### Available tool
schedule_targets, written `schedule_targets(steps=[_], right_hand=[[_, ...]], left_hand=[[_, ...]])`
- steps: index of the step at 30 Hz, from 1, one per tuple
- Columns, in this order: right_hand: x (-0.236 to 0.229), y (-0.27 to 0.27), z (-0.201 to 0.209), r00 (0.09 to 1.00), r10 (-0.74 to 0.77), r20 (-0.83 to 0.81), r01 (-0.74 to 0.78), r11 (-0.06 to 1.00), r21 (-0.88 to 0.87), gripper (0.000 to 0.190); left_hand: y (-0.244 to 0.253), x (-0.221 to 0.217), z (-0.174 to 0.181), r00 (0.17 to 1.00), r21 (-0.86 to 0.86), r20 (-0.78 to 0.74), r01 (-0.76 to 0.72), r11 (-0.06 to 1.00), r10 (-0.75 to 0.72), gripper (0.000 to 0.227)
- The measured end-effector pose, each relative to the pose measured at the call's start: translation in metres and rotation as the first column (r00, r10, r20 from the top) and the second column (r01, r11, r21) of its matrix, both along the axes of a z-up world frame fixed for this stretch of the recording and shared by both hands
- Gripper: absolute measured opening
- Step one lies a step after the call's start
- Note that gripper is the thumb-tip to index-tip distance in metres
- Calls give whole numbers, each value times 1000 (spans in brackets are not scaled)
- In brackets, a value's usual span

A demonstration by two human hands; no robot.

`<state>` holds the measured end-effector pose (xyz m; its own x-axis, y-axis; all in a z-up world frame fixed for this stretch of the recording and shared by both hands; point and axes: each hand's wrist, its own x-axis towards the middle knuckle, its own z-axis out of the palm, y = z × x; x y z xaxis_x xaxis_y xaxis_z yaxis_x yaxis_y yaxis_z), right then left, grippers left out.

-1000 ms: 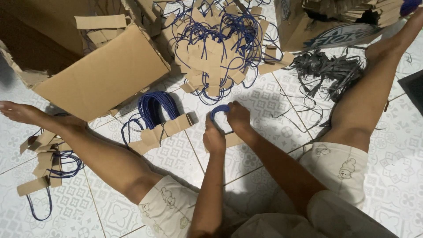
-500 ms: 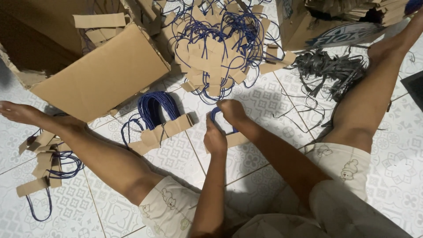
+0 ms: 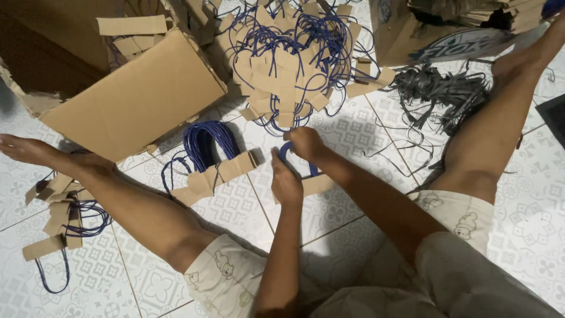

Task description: Assembling bag handles by inserting blue cords into cardboard strips.

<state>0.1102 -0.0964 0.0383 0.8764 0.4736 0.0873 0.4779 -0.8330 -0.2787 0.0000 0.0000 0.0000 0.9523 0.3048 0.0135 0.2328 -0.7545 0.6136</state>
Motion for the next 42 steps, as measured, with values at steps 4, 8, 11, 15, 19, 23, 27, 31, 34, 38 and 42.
schedule_targets(steps=[4,8,11,15,19,23,27,31,34,38,42], right_hand=[[-29,-26,74,980,-6,-197,41,984,174,55],[-70,-58,84,970,-36,-242,62,993,99,54],[-101,-71,62,969,-18,-245,8,999,-38,65],[-119,-69,37,970,24,-243,-81,970,-228,89],[-123,-71,-15,966,-33,-257,-57,940,-336,84],[-128,-74,-46,999,31,18,-24,948,-316,65],[-128,-77,-51,988,48,145,-7,962,-273,42],[-125,-75,-48,993,50,107,-19,963,-270,43],[-122,-78,-37,999,48,-2,-46,943,-330,69],[-102,-91,52,862,-98,-497,62,994,-88,85],[-53,-104,86,901,-200,-384,223,975,16,57]], left_hand=[[12,-7,44,997,51,65,36,998,-39,89],[32,-29,70,832,274,237,439,856,-502,79],[32,-40,60,728,442,102,577,686,-678,102],[17,-36,24,715,540,-112,627,562,-690,123],[13,-28,-45,709,598,-1,566,568,-705,108],[13,-25,-55,682,684,109,477,553,-723,42],[12,-25,-71,686,627,-91,603,494,-722,76],[16,-32,-31,664,620,-133,635,461,-736,81],[15,-34,-12,646,594,-275,697,403,-712,78],[12,-42,31,696,587,-215,652,479,-685,92],[5,-49,36,744,621,-1,524,583,-668,110]])
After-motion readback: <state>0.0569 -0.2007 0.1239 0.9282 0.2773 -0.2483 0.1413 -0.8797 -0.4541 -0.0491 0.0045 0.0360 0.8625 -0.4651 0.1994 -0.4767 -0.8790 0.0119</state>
